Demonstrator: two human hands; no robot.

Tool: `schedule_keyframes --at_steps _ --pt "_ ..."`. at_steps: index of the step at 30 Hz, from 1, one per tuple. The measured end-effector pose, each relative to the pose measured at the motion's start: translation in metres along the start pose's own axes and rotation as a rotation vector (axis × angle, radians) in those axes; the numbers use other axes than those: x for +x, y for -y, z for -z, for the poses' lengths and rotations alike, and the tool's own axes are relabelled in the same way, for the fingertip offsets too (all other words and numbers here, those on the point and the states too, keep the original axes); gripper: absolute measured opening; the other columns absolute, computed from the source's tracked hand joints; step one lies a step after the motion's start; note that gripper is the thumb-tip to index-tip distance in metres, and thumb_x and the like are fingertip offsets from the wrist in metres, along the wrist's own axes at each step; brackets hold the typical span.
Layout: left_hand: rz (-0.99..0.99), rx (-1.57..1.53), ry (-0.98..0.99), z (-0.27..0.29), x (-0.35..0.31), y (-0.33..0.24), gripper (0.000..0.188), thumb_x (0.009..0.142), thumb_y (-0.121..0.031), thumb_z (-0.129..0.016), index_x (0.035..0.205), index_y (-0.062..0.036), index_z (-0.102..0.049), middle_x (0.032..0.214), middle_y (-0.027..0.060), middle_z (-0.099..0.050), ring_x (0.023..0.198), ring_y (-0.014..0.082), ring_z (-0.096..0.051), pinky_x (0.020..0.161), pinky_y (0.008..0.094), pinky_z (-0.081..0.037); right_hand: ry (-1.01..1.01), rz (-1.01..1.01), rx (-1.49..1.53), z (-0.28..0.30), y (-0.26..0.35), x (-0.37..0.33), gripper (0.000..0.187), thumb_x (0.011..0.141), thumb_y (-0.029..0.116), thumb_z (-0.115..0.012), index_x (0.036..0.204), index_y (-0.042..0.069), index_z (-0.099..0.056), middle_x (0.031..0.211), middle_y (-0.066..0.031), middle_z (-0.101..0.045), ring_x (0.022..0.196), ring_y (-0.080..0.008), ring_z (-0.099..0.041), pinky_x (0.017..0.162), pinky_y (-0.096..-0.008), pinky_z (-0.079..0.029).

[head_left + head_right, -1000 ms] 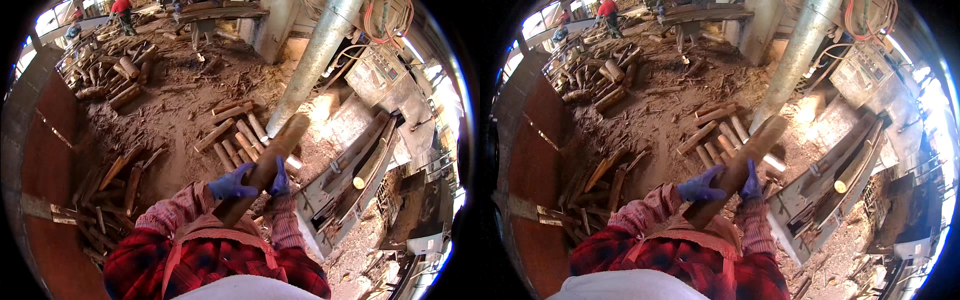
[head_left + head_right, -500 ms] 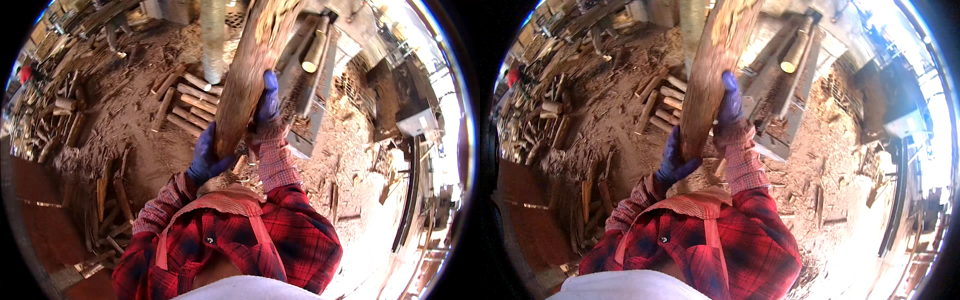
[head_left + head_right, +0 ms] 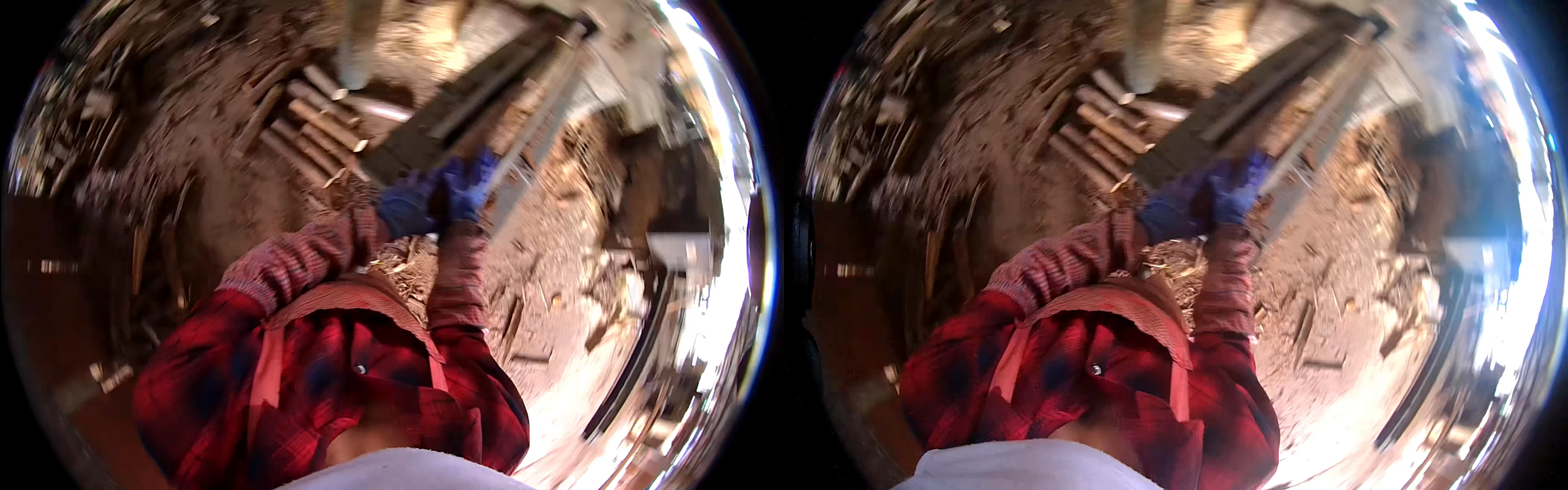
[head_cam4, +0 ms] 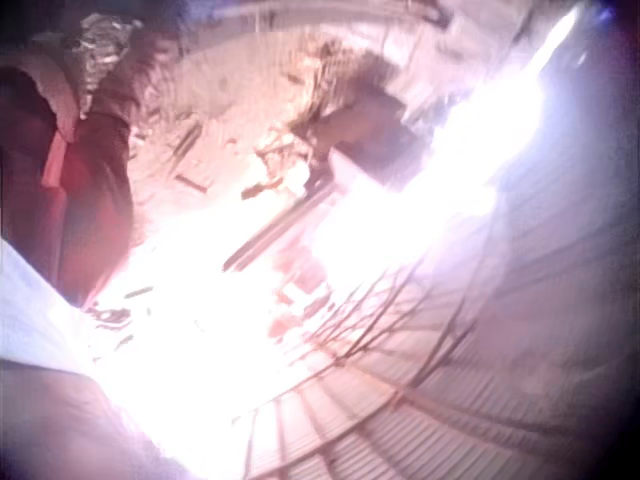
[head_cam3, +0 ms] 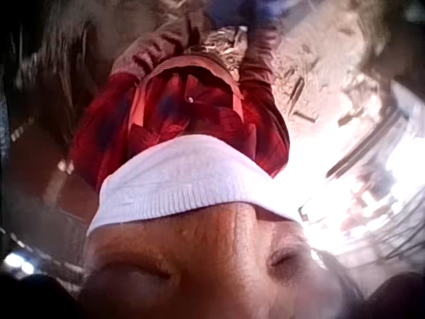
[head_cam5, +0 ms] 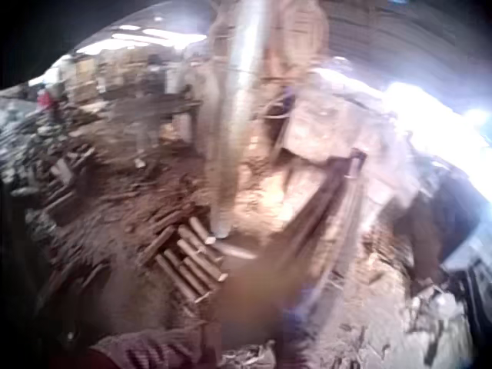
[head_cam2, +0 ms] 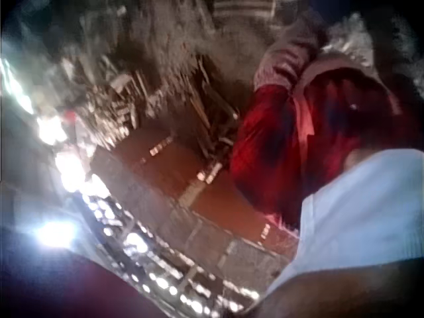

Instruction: The person repeatedly picks up logs from a pile and feeds them into a wood chipper. The person uses both hands to handle the logs, positioning them into the machine's intake. The scene shows a continuous cycle of picking, feeding, and retrieving new logs.

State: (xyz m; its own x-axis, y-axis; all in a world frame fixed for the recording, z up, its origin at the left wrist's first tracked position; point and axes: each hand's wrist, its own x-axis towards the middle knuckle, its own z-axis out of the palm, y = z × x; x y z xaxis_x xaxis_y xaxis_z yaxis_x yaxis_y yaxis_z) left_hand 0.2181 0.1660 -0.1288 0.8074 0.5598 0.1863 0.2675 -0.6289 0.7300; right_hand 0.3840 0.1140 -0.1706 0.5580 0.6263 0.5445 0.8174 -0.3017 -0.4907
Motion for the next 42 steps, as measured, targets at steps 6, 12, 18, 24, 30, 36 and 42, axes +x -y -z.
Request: schedule_keyframes --at_steps 6,12,18,24,30,36,42 --pt "0.014 -0.391 0.094 0.056 -0.065 0.058 0.076 0.076 -0.041 -0.07 0.131 0.0022 -0.041 0.122 0.0234 -0.052 0.109 0.0382 -0.055 0.094 0.0431 -0.045 0.117 -0.056 -0.116 0.019 -0.021 0.018 0.062 0.093 0.039 -0.054 0.14 0.0 -0.038 0.145 -0.0238 -0.033 0.133 -0.0348 -0.034 0.11 -0.0374 -0.028" --pt "0.503 -0.305 0.391 0.159 -0.149 0.209 0.053 0.083 -0.043 -0.063 0.115 -0.0016 -0.057 0.111 0.0177 -0.061 0.099 0.0277 -0.061 0.085 0.0368 -0.048 0.105 -0.306 -0.425 0.041 -0.03 0.059 0.058 0.088 0.04 -0.058 0.128 -0.002 -0.052 0.128 -0.0251 -0.052 0.116 -0.0396 -0.051 0.098 -0.0445 -0.041" --pt "0.688 -0.393 0.391 0.256 -0.174 0.315 0.058 0.083 -0.041 -0.066 0.121 0.0007 -0.055 0.115 0.0157 -0.061 0.105 0.0236 -0.059 0.091 0.0348 -0.046 0.187 -0.402 -0.434 -0.102 0.118 0.079 0.074 0.078 0.051 -0.068 0.129 0.001 -0.051 0.133 -0.0184 -0.05 0.122 -0.0349 -0.047 0.103 -0.0401 -0.038" --pt "0.573 -0.403 0.392 0.276 -0.11 0.419 0.066 0.081 -0.044 -0.069 0.123 0.0043 -0.053 0.12 0.0202 -0.059 0.112 0.0298 -0.057 0.096 0.0363 -0.044 0.607 -0.68 0.307 -0.288 0.173 0.037 0.067 0.079 0.036 -0.075 0.121 -0.011 -0.052 0.123 -0.0202 -0.057 0.114 -0.0265 -0.052 0.1 -0.0354 -0.039" --pt "-0.128 -0.01 0.309 0.286 -0.102 0.652 0.047 0.081 -0.039 -0.064 0.114 -0.0058 -0.061 0.118 0.0197 -0.059 0.101 0.0329 -0.06 0.089 0.0377 -0.047 1.184 -0.461 -0.018 -0.489 0.158 0.0 0.076 0.071 0.064 -0.066 0.11 -0.001 -0.063 0.112 -0.0244 -0.062 0.11 -0.0352 -0.058 0.094 -0.0406 -0.045" --pt "0.007 0.056 0.459 0.399 -0.028 0.825 0.026 0.084 -0.027 -0.06 0.098 -0.0058 -0.066 0.104 0.0158 -0.064 0.093 0.0271 -0.063 0.081 0.0357 -0.049 1.162 -0.705 0.719 -0.662 0.268 0.089 0.04 0.082 0.04 -0.07 0.075 0.004 -0.054 0.07 -0.0038 -0.049 0.068 -0.0172 -0.048 0.063 -0.0363 -0.04" --pt "1.006 -0.098 0.628 0.387 0.064 1.023 0.048 0.073 -0.051 -0.067 0.089 -0.0057 -0.068 0.086 0.0111 -0.065 0.076 0.0247 -0.059 0.068 0.0381 -0.047 0.928 -0.822 0.872 -0.901 0.265 0.096 0.035 0.084 0.031 -0.067 0.07 0.006 -0.047 0.066 -0.0011 -0.042 0.065 -0.015 -0.04 0.06 -0.0328 -0.038"
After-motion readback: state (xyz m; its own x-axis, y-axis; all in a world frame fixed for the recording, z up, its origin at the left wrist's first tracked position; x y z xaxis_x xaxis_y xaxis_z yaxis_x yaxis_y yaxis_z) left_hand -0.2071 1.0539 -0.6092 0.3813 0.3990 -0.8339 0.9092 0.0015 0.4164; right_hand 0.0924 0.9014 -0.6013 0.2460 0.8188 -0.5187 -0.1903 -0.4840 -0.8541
